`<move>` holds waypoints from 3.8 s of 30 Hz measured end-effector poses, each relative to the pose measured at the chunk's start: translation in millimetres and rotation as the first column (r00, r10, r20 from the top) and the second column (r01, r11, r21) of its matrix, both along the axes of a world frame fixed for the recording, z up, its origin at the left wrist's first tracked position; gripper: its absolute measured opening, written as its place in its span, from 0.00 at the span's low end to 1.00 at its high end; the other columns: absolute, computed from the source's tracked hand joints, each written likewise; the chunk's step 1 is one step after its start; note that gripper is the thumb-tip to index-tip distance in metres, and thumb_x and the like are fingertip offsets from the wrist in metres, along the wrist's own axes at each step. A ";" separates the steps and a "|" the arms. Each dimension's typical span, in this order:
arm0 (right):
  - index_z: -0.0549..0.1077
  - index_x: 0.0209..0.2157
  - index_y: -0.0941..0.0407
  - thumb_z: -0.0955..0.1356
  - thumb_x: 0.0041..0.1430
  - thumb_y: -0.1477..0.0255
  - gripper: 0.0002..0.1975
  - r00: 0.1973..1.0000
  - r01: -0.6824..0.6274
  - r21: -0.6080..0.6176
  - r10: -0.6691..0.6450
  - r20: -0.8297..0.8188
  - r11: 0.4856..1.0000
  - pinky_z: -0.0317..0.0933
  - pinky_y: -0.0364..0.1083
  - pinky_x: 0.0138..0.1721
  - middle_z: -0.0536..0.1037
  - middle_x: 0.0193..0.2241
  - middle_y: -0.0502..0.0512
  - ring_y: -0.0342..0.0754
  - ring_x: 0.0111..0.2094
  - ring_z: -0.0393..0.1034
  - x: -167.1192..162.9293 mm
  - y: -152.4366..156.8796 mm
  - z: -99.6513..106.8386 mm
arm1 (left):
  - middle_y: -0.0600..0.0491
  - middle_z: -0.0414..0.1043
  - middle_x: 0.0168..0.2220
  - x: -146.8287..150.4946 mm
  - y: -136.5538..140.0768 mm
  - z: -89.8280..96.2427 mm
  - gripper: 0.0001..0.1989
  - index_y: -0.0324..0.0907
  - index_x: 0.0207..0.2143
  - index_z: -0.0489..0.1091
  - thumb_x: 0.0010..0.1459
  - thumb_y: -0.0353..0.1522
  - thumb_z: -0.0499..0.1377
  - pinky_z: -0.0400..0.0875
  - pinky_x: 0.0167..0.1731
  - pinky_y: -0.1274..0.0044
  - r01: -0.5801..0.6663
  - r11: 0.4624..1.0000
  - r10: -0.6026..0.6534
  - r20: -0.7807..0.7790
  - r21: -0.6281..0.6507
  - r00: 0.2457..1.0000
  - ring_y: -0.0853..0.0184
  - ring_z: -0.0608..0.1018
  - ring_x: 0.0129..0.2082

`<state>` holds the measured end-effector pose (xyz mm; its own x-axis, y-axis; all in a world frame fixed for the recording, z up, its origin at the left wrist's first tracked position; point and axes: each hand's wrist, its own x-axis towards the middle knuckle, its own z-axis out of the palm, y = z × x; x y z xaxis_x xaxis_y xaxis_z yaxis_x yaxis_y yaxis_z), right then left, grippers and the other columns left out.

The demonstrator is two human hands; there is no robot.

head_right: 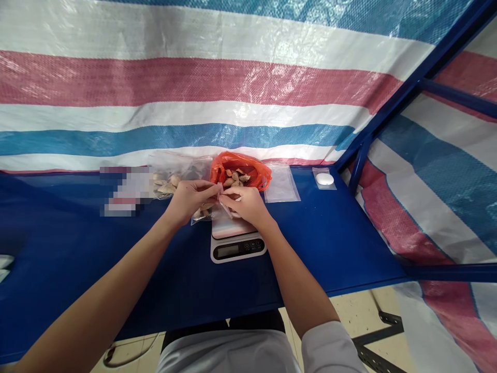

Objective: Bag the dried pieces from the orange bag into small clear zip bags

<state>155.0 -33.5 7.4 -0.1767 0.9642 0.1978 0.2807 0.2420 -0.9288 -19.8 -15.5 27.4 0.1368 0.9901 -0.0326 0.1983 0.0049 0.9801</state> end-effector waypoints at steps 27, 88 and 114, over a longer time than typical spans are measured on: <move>0.81 0.32 0.56 0.71 0.58 0.63 0.10 0.998 -0.003 0.030 0.001 0.058 1.000 0.65 0.43 0.30 0.81 0.25 0.51 0.45 0.25 0.74 3.1 -0.6 3.7 | 0.50 0.78 0.26 -5.1 -3.2 7.6 0.19 0.36 0.26 0.78 0.43 0.44 0.72 0.77 0.34 0.76 0.043 0.990 -0.015 0.206 -0.135 0.978 0.69 0.78 0.25; 0.78 0.30 0.56 0.70 0.59 0.62 0.12 1.000 -0.016 -0.076 0.017 0.019 0.997 0.63 0.41 0.23 0.73 0.17 0.48 0.42 0.18 0.68 6.5 2.8 -3.6 | 0.54 0.77 0.24 -9.4 4.6 9.3 0.14 0.39 0.27 0.76 0.53 0.41 0.64 0.72 0.25 0.79 0.180 0.984 -0.175 -0.205 0.007 0.963 0.67 0.79 0.23; 0.80 0.31 0.55 0.73 0.50 0.71 0.05 0.986 0.095 -0.275 -0.128 -0.107 0.957 0.73 0.44 0.23 0.79 0.23 0.51 0.49 0.25 0.78 14.5 5.3 7.2 | 0.54 0.75 0.26 -25.6 3.1 49.7 0.06 0.43 0.23 0.69 0.50 0.34 0.59 0.63 0.30 0.74 0.257 0.950 -0.016 -0.798 0.175 0.602 0.65 0.74 0.27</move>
<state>169.5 -28.2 14.7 -0.0557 0.9968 -0.0574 0.1720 -0.0471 -0.9840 -45.4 -12.4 77.1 0.3121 0.9489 0.0458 0.8614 -0.3030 0.4077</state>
